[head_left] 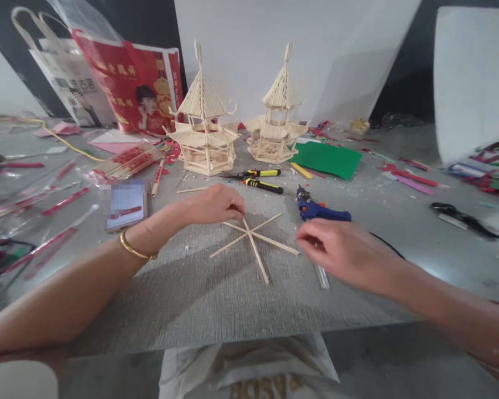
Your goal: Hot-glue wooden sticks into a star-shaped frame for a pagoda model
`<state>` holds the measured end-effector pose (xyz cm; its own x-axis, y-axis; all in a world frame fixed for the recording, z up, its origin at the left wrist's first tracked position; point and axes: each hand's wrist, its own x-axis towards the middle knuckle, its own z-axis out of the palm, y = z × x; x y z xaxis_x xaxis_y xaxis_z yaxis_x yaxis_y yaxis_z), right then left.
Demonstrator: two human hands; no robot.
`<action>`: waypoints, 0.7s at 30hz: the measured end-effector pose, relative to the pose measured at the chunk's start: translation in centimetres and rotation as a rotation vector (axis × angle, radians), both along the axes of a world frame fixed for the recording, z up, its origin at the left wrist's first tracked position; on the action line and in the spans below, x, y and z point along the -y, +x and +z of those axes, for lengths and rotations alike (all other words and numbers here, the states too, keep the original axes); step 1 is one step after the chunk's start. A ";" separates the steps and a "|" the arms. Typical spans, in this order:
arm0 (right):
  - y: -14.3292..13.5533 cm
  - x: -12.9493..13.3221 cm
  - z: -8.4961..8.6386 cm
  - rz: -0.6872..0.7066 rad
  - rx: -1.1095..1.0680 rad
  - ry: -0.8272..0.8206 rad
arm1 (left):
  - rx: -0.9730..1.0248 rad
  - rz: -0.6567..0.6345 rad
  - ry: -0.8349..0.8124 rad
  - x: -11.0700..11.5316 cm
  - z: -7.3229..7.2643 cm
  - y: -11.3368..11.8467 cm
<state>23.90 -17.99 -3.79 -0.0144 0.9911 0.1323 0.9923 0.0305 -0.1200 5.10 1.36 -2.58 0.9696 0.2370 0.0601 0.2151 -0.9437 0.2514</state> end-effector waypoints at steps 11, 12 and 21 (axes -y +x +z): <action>10.9 -3.1 -0.3 0.085 0.239 -0.155 | -0.030 0.499 0.063 -3.7 3.5 -3.8; 11.1 -3.1 -0.7 0.095 0.222 -0.172 | -0.054 0.521 0.026 -3.9 3.0 -4.1; 12.4 -4.6 -3.3 0.116 0.088 -0.103 | -0.208 0.695 0.168 -3.3 -0.9 -4.6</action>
